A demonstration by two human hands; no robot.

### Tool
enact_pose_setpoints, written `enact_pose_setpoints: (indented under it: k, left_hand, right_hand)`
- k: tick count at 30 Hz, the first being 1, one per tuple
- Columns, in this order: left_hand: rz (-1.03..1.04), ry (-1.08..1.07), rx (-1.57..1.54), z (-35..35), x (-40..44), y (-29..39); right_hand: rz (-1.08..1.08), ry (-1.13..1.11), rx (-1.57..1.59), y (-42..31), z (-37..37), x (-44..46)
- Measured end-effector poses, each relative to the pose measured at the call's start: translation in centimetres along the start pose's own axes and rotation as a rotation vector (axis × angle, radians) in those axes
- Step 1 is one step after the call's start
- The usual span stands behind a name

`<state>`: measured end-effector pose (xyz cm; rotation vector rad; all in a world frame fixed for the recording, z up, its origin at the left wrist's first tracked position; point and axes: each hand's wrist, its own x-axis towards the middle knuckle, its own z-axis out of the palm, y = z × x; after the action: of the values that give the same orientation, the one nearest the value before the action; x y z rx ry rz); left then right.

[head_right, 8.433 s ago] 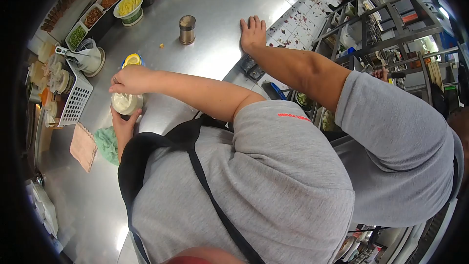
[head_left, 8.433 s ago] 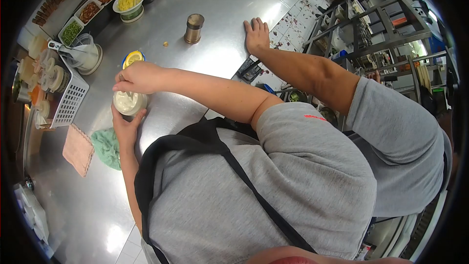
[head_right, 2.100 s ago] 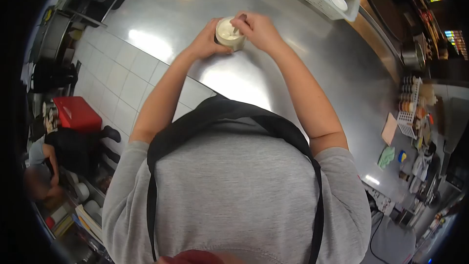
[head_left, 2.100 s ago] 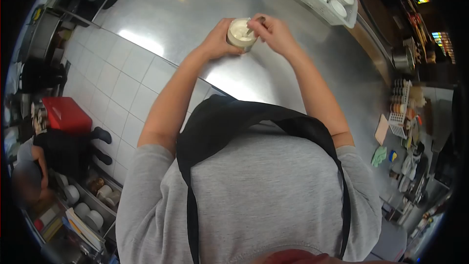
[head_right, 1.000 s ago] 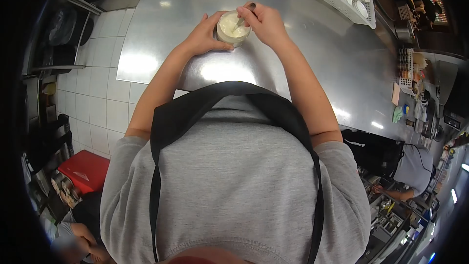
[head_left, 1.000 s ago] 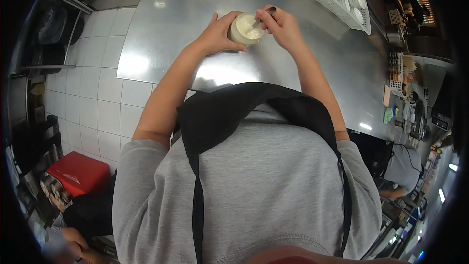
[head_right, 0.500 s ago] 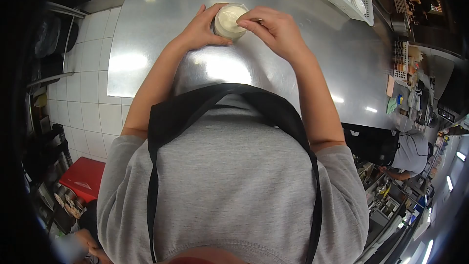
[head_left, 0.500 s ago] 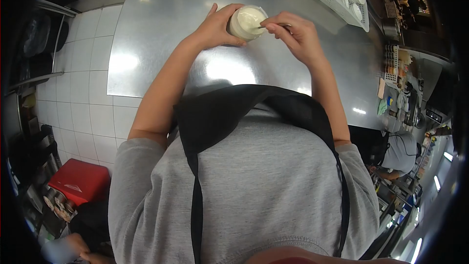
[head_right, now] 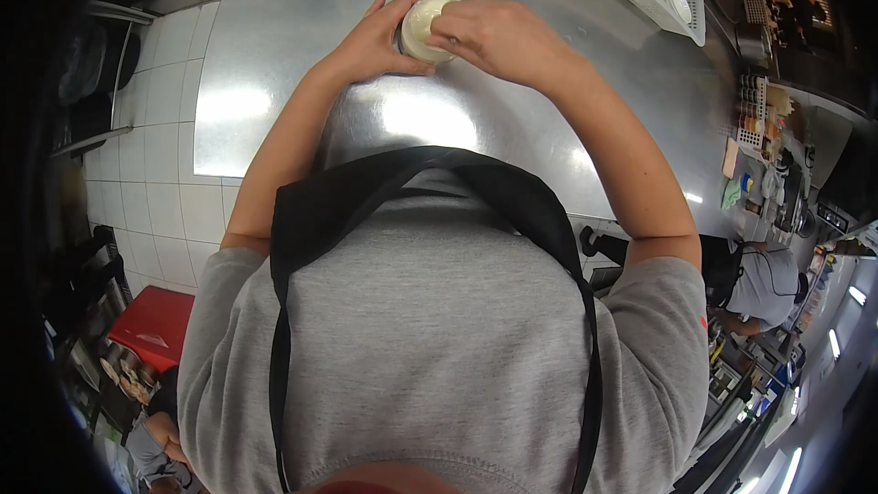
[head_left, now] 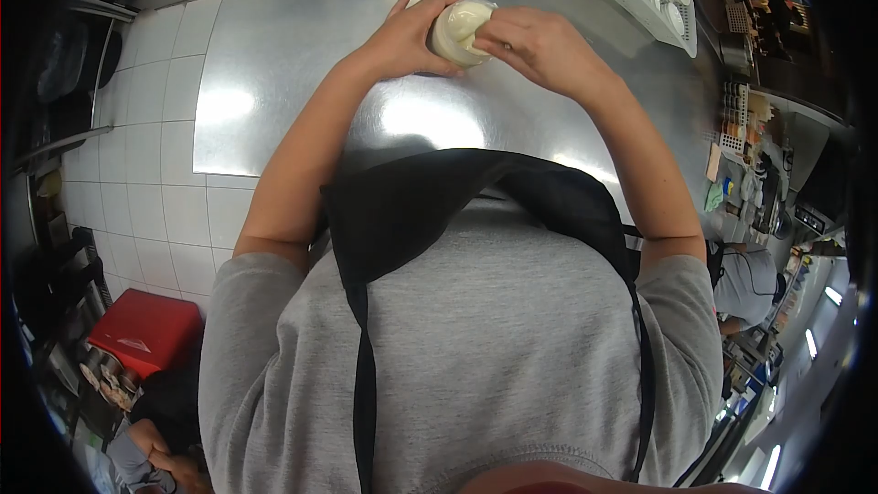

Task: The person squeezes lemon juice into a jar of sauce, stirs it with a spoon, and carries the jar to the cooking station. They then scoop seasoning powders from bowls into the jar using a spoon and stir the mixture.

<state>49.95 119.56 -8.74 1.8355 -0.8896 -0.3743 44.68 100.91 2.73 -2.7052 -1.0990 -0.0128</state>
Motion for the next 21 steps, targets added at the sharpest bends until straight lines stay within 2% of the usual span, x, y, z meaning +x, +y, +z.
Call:
enact_pose_setpoints:
  k: [2,3,5,6,7,8,10,12,15,16,18,21]
  left_hand:
    - [0.038,0.035,0.013,0.2,0.0,-0.4]
    - [0.035,0.037,0.016,0.6,0.0,-0.7]
    - [0.085,0.081,0.084,0.9,0.4,-1.5]
    - [0.114,0.04,-0.004,1.1,0.7,-1.5]
    - [0.106,0.02,-0.148,2.1,1.3,-3.2]
    - [0.112,0.072,-0.011,1.8,0.9,-1.8]
    - [0.118,-0.006,-0.1,1.5,1.5,-1.5]
    - [0.066,0.015,-0.011,1.1,1.5,-1.1]
    - [-0.02,0.035,0.004,1.1,1.4,-1.0]
    - [-0.027,0.019,-0.006,0.9,1.3,-0.6]
    - [-0.032,0.008,0.0,0.7,1.3,-0.5]
    - [-0.022,-0.002,-0.026,1.1,1.0,-0.7]
  right_hand:
    - [0.128,0.152,0.089,0.6,0.7,0.4]
    - [0.124,0.153,0.092,0.6,0.5,0.3]
    - [0.458,0.154,0.327,0.5,-0.4,0.3]
    - [0.56,0.135,0.379,0.7,-0.1,-0.1]
    - [0.599,0.136,0.409,0.8,0.1,-0.3]
    - [0.612,0.162,0.466,1.0,0.7,-0.9]
    - [0.706,0.229,0.587,1.5,1.9,-1.4]
    - [0.64,0.343,0.67,1.8,2.9,-1.5]
    - [0.325,0.315,0.437,0.5,1.7,-0.5]
    - [0.291,0.312,0.456,0.5,1.6,-0.4]
    - [0.284,0.276,0.329,0.6,1.5,-0.5]
    - [0.365,0.259,0.41,0.8,1.5,-0.6]
